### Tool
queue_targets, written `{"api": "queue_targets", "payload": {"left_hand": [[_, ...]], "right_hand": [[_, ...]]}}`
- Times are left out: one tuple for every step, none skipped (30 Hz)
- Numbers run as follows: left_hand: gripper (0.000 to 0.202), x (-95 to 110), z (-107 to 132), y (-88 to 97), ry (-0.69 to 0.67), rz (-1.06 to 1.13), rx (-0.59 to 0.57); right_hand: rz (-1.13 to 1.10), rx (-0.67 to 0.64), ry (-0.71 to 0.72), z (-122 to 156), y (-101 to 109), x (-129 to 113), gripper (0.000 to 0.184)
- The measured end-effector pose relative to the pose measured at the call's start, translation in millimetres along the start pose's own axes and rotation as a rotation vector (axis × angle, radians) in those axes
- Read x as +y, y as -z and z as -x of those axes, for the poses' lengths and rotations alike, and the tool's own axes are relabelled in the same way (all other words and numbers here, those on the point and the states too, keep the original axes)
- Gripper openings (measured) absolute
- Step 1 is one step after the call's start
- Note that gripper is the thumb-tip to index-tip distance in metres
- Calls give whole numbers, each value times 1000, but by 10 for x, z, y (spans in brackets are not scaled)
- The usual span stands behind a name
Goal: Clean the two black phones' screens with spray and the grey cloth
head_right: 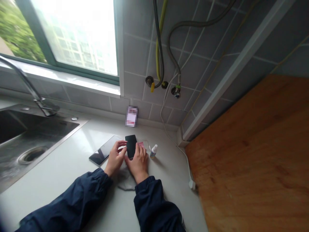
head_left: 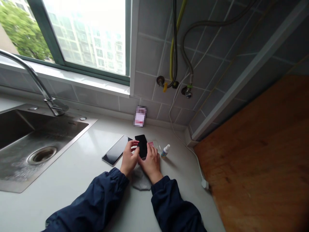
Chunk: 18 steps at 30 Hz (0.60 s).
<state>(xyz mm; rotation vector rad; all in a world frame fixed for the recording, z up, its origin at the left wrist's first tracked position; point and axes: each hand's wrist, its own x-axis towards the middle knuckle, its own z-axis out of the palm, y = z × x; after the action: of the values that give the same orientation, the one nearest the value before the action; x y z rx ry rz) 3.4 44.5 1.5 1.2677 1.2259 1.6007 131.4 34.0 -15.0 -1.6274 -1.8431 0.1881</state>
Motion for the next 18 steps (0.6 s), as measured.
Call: {"api": "queue_targets", "payload": {"left_hand": [[25, -22, -18, 0, 9, 6, 4], [25, -48, -37, 0, 19, 15, 11], [26, -75, -55, 0, 28, 27, 18], [27, -103, -71, 0, 36, 44, 25], [28, -130, -82, 0, 43, 63, 34], [28, -156, -90, 0, 50, 84, 45], [29, -178, -94, 0, 55, 104, 56], [30, -197, -96, 1, 61, 122, 68], [32, -212, -96, 4, 67, 137, 79], [34, -222, -97, 9, 73, 149, 91], [35, -228, -99, 17, 78, 159, 103], [35, -230, -104, 27, 82, 168, 114], [35, -227, -112, 39, 86, 177, 125], [36, -219, -122, 51, 90, 187, 137], [38, -206, -132, 61, 96, 199, 146], [40, -189, -141, 67, 103, 212, 152], [42, -167, -146, 66, 107, 225, 151], [45, -142, -146, 59, 131, 264, 130]], "right_hand": [[-6, 2, -8, -13, -1, 0, 73], [-14, 4, -15, -25, -3, 3, 74], [-24, 7, -21, -37, -6, 11, 77], [-37, 9, -24, -47, -9, 21, 82], [-52, 11, -27, -55, -14, 33, 87], [-68, 13, -30, -61, -18, 46, 92], [-85, 16, -32, -64, -22, 60, 96], [-102, 20, -34, -65, -25, 72, 98], [-118, 26, -37, -65, -27, 83, 98], [-135, 34, -39, -63, -27, 92, 97], [-152, 44, -41, -61, -26, 98, 96], [-171, 55, -43, -58, -24, 101, 95], [-191, 67, -43, -53, -21, 100, 94], [-212, 82, -44, -47, -17, 96, 92], [-234, 98, -47, -39, -14, 88, 90], [-258, 116, -52, -26, -10, 76, 88], [-283, 132, -58, -9, -7, 60, 87], [-305, 147, -64, 14, -3, 41, 86]]}}
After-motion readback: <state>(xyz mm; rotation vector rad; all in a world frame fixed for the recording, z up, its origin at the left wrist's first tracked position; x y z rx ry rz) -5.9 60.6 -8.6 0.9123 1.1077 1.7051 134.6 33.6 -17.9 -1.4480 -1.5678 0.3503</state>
